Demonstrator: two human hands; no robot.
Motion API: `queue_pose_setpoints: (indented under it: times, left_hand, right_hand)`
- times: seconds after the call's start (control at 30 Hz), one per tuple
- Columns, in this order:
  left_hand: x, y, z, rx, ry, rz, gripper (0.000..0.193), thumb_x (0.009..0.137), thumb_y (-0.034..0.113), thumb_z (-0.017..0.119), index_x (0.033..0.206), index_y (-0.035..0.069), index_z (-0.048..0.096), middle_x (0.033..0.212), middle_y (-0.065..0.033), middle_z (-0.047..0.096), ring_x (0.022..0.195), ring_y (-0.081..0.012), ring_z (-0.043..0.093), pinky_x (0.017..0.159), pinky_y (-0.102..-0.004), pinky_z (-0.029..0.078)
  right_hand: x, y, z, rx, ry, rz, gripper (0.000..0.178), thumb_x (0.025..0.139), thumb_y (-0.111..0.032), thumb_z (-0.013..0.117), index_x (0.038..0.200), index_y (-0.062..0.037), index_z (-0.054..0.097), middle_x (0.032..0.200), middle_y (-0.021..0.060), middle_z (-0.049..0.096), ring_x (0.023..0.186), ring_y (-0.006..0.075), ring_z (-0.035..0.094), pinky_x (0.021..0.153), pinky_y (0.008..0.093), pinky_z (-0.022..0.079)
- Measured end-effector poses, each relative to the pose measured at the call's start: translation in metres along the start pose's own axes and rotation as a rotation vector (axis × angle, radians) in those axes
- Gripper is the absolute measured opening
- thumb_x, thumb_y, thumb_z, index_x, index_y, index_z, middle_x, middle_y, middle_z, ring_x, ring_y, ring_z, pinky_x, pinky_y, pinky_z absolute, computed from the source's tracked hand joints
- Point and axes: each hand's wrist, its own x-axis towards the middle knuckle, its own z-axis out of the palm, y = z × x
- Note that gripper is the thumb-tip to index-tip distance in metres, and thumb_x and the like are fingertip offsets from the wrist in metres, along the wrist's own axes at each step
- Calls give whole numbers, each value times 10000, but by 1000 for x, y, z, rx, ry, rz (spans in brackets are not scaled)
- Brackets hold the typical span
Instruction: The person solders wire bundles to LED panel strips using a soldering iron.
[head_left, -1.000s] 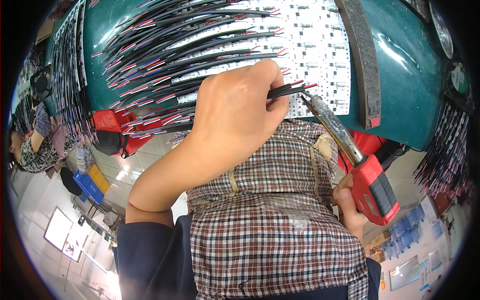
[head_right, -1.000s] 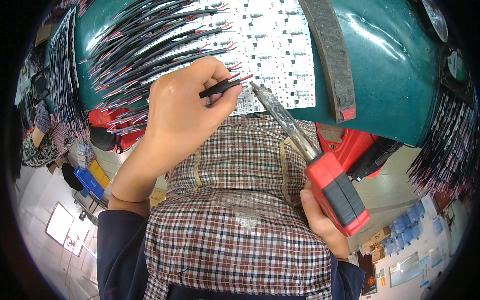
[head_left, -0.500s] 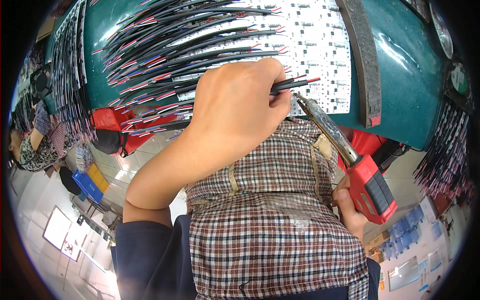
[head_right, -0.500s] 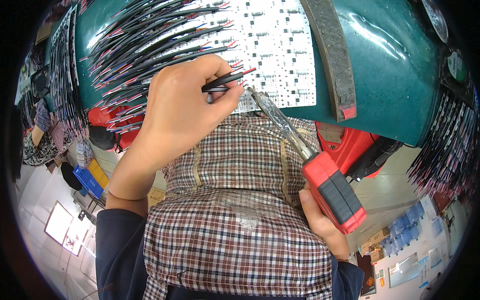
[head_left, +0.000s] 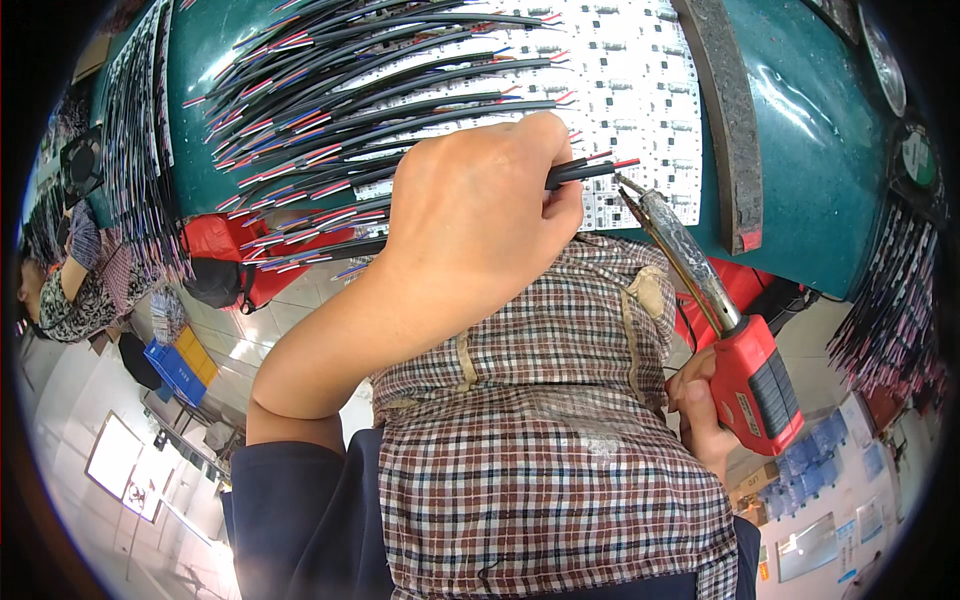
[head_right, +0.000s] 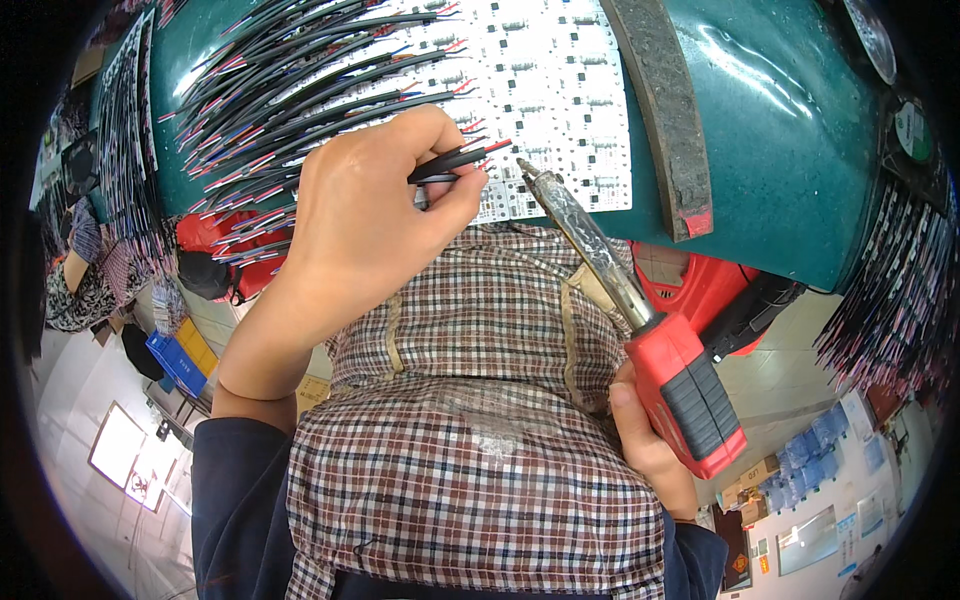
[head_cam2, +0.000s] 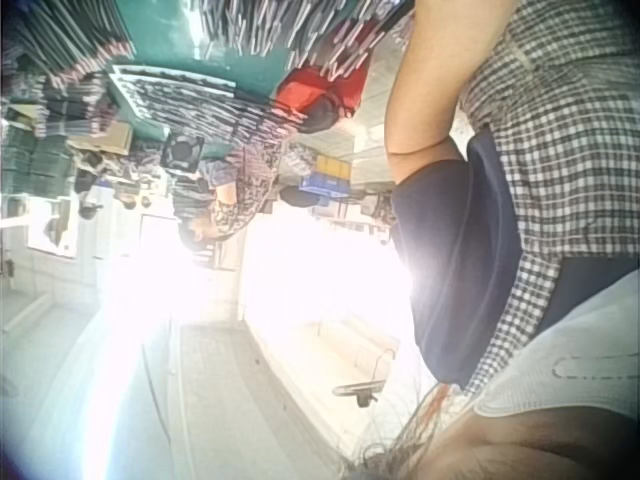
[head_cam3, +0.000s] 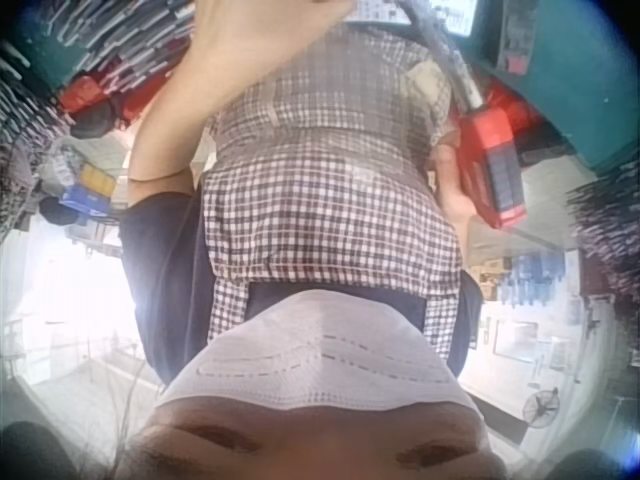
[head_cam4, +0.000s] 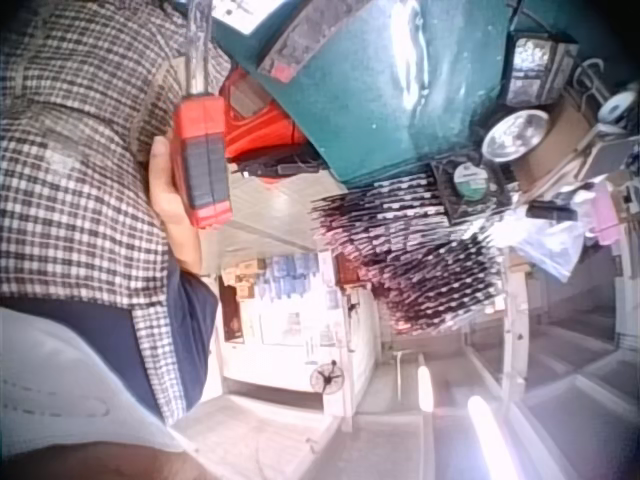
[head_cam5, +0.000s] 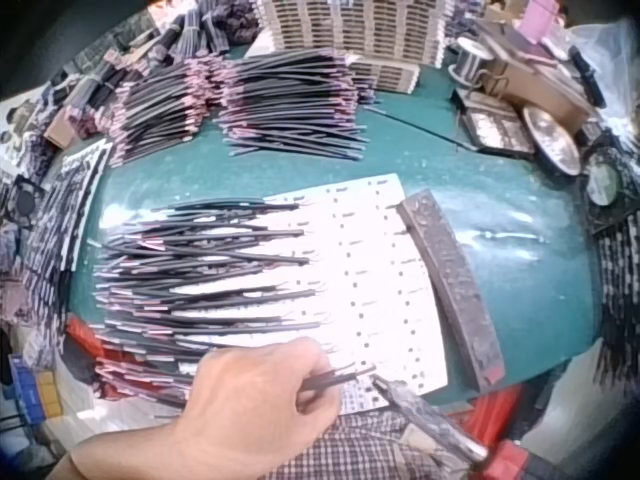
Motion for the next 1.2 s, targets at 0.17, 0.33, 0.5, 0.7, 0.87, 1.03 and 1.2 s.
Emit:
queue_pose_setpoints:
  times: [0.17,0.33,0.5,0.7,0.87,1.03,1.2]
  left_hand:
    - [-1,5,-9,-273,-42,-51,147,896,154,675,882,26,603,708,-75,673,614,-223,670,584,-314,497]
    - [-5,1,-13,-134,-61,10,141,976,136,594,928,11,638,769,-100,678,626,-253,643,622,-337,508]
    - [-5,0,-17,-50,211,252,123,983,97,590,972,8,674,784,-83,682,639,-194,625,596,-301,490]
    - [-19,13,-21,-329,-70,-111,99,932,91,682,940,7,630,715,-49,662,593,-71,572,547,-236,453]
    - [-25,6,-4,-258,-16,14,93,928,99,682,934,17,640,706,-78,643,575,-142,588,543,-277,467]
    - [-26,8,-4,-158,-55,34,115,895,115,714,915,28,641,695,-88,658,532,-238,581,538,-316,464]
    - [-26,5,1,-180,-34,-40,173,868,143,747,869,34,612,698,-87,677,517,-207,586,509,-315,441]
  right_hand:
    - [6,-8,0,58,-40,-80,127,920,-119,631,903,-19,555,737,61,548,615,137,516,566,283,436]
    - [9,-13,-1,93,-130,-108,38,957,-55,593,944,-25,574,763,49,568,663,132,542,604,285,447]
    - [7,-6,8,55,26,-148,214,888,-170,640,839,-17,499,668,72,485,491,129,450,454,262,391]
    - [3,-6,8,79,34,-106,208,880,-155,648,853,-14,497,665,73,483,490,141,454,462,277,401]
    - [-5,2,3,42,17,-69,224,892,-164,660,869,-9,500,666,76,493,504,148,467,486,291,413]
    - [-14,18,-12,-128,-98,-140,255,900,-167,688,975,32,547,708,82,547,552,147,503,535,287,424]
    - [-16,15,-12,-175,-81,-54,293,896,-139,701,1096,36,578,735,61,568,617,126,521,585,278,435]
